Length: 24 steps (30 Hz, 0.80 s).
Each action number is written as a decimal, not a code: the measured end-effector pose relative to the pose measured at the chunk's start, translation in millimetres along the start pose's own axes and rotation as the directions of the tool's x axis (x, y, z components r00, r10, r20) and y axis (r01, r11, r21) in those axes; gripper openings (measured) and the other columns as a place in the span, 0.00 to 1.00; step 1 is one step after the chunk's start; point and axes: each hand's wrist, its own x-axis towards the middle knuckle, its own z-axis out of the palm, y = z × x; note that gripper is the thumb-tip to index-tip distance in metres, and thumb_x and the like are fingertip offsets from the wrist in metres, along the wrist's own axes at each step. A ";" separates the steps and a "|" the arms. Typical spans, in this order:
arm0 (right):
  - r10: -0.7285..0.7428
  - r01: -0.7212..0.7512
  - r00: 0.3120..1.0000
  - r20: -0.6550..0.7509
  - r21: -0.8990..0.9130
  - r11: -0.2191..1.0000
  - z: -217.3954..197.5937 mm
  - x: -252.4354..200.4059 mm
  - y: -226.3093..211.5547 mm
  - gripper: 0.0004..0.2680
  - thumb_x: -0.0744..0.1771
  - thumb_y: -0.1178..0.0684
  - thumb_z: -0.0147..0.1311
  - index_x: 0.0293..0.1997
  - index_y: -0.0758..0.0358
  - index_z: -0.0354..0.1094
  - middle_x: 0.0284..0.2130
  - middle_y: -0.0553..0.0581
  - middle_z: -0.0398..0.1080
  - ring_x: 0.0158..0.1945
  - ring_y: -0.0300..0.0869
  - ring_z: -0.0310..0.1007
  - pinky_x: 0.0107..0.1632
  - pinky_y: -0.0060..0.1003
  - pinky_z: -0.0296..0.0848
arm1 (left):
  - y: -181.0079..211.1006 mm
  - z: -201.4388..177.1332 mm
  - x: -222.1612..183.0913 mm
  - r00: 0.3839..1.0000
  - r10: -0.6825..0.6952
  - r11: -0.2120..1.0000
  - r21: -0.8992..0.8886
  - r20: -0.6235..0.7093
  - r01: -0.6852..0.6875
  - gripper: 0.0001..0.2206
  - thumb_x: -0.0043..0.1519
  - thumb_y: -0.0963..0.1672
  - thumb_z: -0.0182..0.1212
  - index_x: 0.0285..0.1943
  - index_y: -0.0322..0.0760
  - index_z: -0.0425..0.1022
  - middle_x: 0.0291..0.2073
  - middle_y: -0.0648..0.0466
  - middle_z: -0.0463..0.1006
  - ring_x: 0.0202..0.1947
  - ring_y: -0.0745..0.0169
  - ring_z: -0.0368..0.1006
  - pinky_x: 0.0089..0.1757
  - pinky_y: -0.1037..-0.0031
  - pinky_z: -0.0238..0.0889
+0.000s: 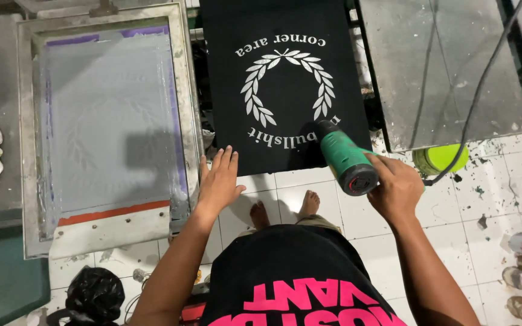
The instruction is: Drying screen-printed ink on a black t-shirt using a handheld heat gun at a screen printing station.
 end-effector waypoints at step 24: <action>-0.227 0.193 0.971 0.075 0.314 0.930 58.9 69.5 26.5 0.17 0.59 0.55 0.63 0.53 0.49 0.78 0.40 0.51 0.79 0.46 0.46 0.79 0.51 0.40 0.74 | 37.6 3.7 7.4 0.954 -0.279 0.948 -0.127 0.111 0.292 0.42 0.58 0.55 0.68 0.76 0.33 0.53 0.77 0.43 0.50 0.78 0.45 0.42 0.66 0.34 0.36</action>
